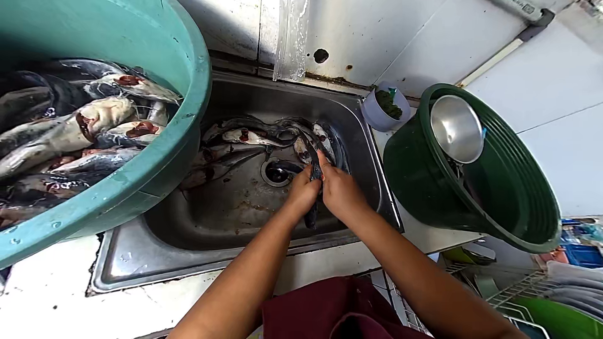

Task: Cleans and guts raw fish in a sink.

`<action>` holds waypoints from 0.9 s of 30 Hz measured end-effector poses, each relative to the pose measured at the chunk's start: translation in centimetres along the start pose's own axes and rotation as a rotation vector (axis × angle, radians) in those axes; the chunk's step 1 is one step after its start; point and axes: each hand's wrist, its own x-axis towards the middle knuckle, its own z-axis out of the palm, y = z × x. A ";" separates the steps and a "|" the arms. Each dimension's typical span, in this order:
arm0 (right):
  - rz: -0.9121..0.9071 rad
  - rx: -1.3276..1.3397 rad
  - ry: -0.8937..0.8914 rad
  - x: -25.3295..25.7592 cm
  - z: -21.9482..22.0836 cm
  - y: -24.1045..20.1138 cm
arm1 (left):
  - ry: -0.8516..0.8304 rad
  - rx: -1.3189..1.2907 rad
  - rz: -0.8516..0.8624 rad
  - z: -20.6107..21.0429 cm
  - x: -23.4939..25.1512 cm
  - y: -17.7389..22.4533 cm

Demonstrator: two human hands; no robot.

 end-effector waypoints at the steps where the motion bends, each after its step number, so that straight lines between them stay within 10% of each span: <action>1: -0.024 0.036 0.012 0.0 -0.1 0.3 | -0.008 0.002 0.007 -0.2 0.0 0.1; 14: 0.188 0.796 0.134 -9.7 -1.9 7.4 | 0.128 -0.402 -0.110 -0.5 -0.2 2.0; 21: 0.337 0.981 0.007 -13.3 -2.2 9.9 | 0.145 -0.502 0.108 -1.8 -1.2 18.6; 27: 0.442 1.000 -0.064 -14.8 -1.1 13.2 | 0.283 -0.248 0.285 -17.1 -0.1 27.7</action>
